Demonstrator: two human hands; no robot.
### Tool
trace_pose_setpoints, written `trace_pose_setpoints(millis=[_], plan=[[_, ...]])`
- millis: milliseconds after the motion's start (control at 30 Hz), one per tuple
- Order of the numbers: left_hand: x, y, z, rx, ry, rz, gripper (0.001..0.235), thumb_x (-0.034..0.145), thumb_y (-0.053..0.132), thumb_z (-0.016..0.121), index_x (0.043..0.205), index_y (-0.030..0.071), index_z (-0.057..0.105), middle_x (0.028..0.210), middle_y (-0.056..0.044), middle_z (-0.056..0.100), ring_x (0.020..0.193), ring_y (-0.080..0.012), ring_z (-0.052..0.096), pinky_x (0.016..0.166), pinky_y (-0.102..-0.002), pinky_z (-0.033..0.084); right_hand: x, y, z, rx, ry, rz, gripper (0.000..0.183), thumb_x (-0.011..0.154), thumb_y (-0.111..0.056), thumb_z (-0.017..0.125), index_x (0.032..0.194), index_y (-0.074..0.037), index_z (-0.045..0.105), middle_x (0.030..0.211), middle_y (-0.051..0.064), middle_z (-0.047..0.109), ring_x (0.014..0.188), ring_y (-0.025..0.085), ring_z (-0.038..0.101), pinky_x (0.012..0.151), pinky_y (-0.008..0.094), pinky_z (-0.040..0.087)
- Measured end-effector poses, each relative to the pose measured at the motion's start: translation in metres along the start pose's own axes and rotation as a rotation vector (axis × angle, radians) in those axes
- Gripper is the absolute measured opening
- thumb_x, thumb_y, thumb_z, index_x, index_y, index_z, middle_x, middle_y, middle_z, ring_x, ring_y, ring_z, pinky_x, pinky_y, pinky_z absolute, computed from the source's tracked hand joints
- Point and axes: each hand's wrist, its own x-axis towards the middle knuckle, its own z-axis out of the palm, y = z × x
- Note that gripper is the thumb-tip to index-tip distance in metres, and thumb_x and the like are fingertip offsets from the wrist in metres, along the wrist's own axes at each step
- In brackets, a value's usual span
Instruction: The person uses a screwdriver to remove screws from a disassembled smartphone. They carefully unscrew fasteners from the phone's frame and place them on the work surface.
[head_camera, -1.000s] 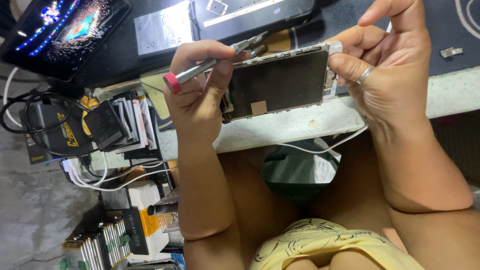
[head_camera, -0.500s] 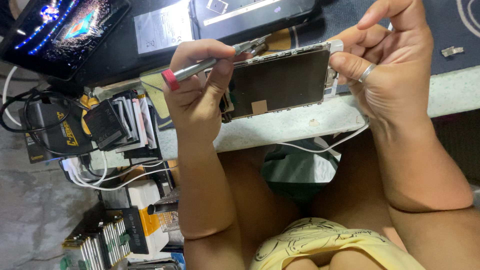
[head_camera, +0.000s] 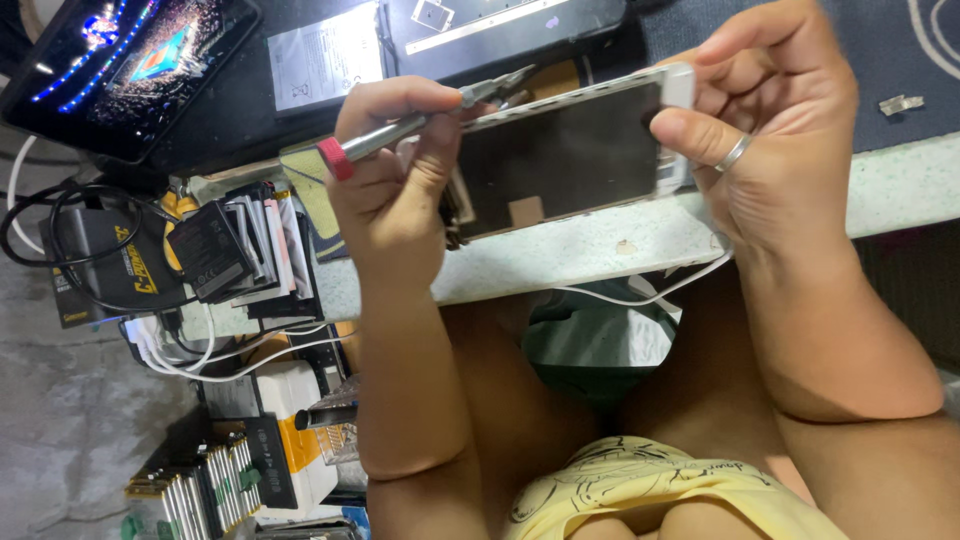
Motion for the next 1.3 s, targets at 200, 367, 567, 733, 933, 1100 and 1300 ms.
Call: trace_pose_setpoints(millis=[200,367,567,733,933,1100,1300], plan=[[-0.012,0.035,0.012,-0.067,-0.157,-0.181,0.015,0.099,-0.007,0.064,0.113,-0.001,0.067,0.102,-0.007,0.069,0.087,-0.0121,0.066,0.077,-0.022,0.056,-0.004,-0.020,0.002,-0.068,0.034,-0.127,0.042,0.092,0.015,0.076,0.122,-0.006,0.054,0.104,0.014,0.072,0.094,0.015,0.074,0.083,0.024,0.061],[-0.016,0.071,0.019,0.158,-0.497,-0.112,0.021,0.093,-0.010,0.070,0.111,0.000,0.065,0.107,-0.008,0.067,0.096,-0.0104,0.068,0.076,-0.022,0.061,-0.017,-0.030,0.016,-0.299,0.027,-0.133,0.044,0.091,0.013,0.074,0.125,-0.006,0.053,0.106,0.014,0.071,0.097,0.015,0.073,0.085,0.025,0.060],[-0.016,0.067,0.038,0.173,-0.372,-0.017,0.020,0.095,-0.011,0.068,0.111,0.001,0.066,0.106,-0.010,0.064,0.084,-0.0089,0.067,0.069,-0.019,0.058,-0.032,-0.042,0.023,-0.529,0.009,-0.129,0.047,0.090,0.012,0.072,0.128,-0.006,0.052,0.110,0.013,0.069,0.100,0.015,0.071,0.087,0.025,0.059],[-0.027,0.050,0.044,0.147,-0.206,0.009,0.018,0.098,-0.011,0.068,0.113,0.000,0.065,0.108,-0.010,0.063,0.078,-0.0093,0.063,0.065,-0.018,0.052,-0.044,-0.049,0.029,-0.666,-0.018,-0.110,0.049,0.089,0.011,0.070,0.131,-0.006,0.052,0.113,0.012,0.068,0.102,0.015,0.070,0.088,0.026,0.059],[-0.029,0.053,0.045,-0.070,-0.085,0.072,0.012,0.114,-0.005,0.068,0.122,-0.001,0.059,0.122,-0.015,0.065,0.103,-0.0181,0.069,0.090,-0.027,0.064,-0.050,-0.054,0.033,-0.761,-0.051,-0.084,0.052,0.087,0.009,0.068,0.134,-0.006,0.051,0.116,0.011,0.066,0.105,0.015,0.068,0.090,0.027,0.058],[-0.018,0.054,0.016,-0.124,0.210,0.254,0.020,0.111,-0.003,0.072,0.124,-0.002,0.058,0.116,-0.026,0.073,0.097,-0.0297,0.078,0.085,-0.041,0.069,-0.051,-0.056,0.032,-0.829,-0.066,-0.054,0.055,0.086,0.008,0.067,0.137,-0.006,0.050,0.119,0.010,0.065,0.108,0.014,0.067,0.091,0.027,0.057],[-0.025,0.036,-0.007,-0.095,0.218,0.280,0.018,0.114,0.000,0.070,0.127,-0.002,0.057,0.117,-0.025,0.074,0.097,-0.0296,0.078,0.088,-0.041,0.068,-0.029,-0.065,0.014,-0.816,-0.183,0.319,0.058,0.085,0.007,0.065,0.140,-0.006,0.049,0.122,0.009,0.063,0.111,0.014,0.066,0.093,0.028,0.056]])
